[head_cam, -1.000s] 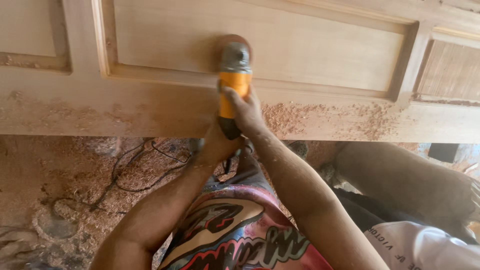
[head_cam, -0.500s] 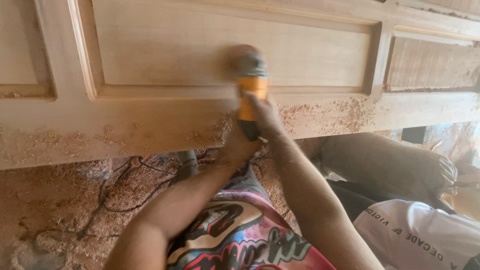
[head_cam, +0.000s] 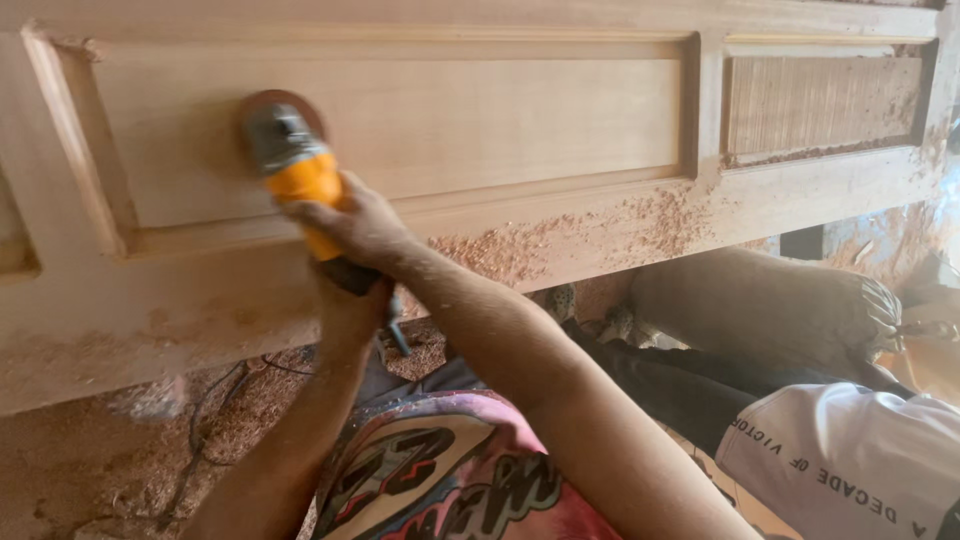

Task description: The person uses an electric sander to smooth the surface of a large wooden panel with recessed rectangular panels. The person moves the sander across the flat surfaces and along the edges of the recessed areas, generating wood dust.

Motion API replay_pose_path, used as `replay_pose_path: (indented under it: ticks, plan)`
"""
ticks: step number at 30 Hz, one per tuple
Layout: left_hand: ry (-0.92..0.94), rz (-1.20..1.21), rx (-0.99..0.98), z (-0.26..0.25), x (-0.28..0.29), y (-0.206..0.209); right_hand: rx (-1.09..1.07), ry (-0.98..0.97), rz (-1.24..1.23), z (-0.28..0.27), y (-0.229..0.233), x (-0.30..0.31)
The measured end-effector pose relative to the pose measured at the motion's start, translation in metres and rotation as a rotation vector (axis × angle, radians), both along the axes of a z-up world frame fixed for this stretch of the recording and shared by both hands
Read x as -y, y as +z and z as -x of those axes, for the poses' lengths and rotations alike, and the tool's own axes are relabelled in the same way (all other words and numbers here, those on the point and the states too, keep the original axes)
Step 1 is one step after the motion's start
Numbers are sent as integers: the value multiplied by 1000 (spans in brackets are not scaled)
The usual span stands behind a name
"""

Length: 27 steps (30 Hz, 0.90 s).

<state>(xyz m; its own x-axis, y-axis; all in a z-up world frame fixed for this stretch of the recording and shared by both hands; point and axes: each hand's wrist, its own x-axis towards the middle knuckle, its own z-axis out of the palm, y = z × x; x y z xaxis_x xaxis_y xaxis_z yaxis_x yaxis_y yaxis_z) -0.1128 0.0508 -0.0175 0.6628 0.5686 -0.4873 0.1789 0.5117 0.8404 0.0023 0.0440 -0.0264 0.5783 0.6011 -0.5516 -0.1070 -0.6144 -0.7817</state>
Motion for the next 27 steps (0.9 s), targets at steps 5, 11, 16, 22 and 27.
replay_pose_path:
  ticks: [5, 11, 16, 22, 27]
  plan:
    - [-86, -84, -16, -37, 13, -3, -108, -50, -29, -48, 3, 8]
    - [-364, 62, -114, -157, 125, 13, -207, -429, -94, -164, -2, 162]
    - [-638, 134, -36, -256, 195, 39, -77, -656, -108, -250, 8, 289]
    - [-768, 8, 3, -305, 241, 40, -72, -839, -250, -289, 4, 352]
    - [-830, -91, -166, -258, 200, 44, -115, -830, -215, -235, 1, 313]
